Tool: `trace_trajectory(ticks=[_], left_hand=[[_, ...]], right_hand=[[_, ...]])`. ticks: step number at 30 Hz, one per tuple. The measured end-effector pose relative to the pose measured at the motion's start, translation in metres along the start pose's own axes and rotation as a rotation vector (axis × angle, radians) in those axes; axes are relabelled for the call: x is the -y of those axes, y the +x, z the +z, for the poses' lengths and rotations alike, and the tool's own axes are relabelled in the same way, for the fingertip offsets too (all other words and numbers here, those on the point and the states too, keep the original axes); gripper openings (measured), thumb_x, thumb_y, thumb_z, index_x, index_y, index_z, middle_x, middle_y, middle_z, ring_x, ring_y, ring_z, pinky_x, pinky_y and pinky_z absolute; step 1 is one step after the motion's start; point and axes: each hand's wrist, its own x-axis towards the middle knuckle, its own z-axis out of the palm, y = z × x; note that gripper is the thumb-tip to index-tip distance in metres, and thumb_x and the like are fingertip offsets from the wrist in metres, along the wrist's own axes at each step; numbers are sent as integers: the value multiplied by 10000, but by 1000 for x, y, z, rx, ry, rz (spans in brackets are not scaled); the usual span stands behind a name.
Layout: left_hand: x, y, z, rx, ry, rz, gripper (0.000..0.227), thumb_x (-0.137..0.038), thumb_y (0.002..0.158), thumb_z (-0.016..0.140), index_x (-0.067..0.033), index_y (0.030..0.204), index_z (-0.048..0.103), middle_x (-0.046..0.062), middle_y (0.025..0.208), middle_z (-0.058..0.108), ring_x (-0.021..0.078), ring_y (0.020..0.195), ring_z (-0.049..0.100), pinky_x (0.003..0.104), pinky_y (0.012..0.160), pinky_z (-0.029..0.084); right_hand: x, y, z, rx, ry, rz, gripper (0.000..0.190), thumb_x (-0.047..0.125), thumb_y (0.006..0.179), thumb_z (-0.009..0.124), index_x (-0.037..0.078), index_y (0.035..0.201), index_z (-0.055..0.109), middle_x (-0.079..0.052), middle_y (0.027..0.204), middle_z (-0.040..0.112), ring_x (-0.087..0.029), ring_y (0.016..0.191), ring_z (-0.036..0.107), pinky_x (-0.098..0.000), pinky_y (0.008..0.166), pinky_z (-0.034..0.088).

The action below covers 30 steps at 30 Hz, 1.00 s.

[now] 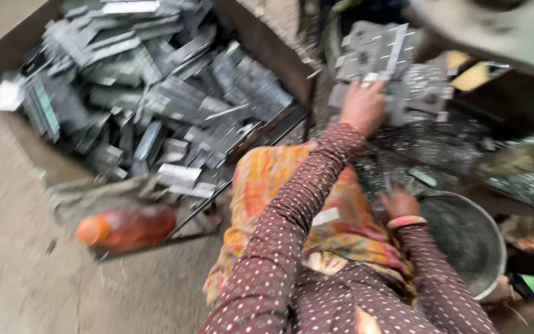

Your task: The person sits and repeatedly picks up metal pieces from a bin, places them into a machine, and operates a lever to process them. The processed pieces are then dropped into a pile below the machine.

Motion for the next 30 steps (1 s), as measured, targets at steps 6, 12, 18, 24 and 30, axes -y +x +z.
trace_trajectory(ticks=[6, 12, 18, 24, 30], left_hand=[[73, -78, -30, -495, 5, -297, 264, -239, 930, 648, -176, 1186, 638, 37, 1187, 620, 253, 1029, 680, 385, 904, 531], [205, -213, -73, 63, 457, -662, 242, -264, 653, 694, -212, 884, 743, 49, 957, 669, 273, 808, 702, 490, 683, 535], [238, -253, -42, 12, 245, -469, 97, -88, 879, 606, -110, 865, 700, 122, 921, 639, 360, 855, 679, 491, 766, 537], [214, -218, -86, -165, 188, -533, 97, -18, 803, 621, -76, 834, 693, 179, 931, 612, 402, 878, 624, 503, 757, 512], [147, -132, -176, -307, 207, -345, 172, 14, 814, 616, -58, 955, 684, 148, 983, 579, 370, 918, 592, 470, 792, 514]], right_hand=[[8, 21, -76, 53, -104, 5, 622, 574, 871, 739, 28, 1157, 660, -304, 1010, 722, -518, 951, 692, -585, 813, 549], [33, 25, -113, 129, -150, 22, 621, 587, 863, 750, 20, 1109, 683, -298, 1005, 732, -509, 943, 703, -573, 831, 549], [36, 16, -109, 117, -144, 36, 630, 591, 856, 752, 18, 1108, 686, -288, 1003, 738, -496, 939, 713, -562, 833, 555], [31, 22, -104, 104, -132, 43, 616, 590, 850, 750, 21, 1075, 672, -285, 975, 735, -488, 924, 711, -556, 824, 556], [28, 30, -91, 100, -137, 10, 625, 606, 833, 752, 27, 1056, 669, -270, 957, 737, -477, 911, 713, -553, 823, 556]])
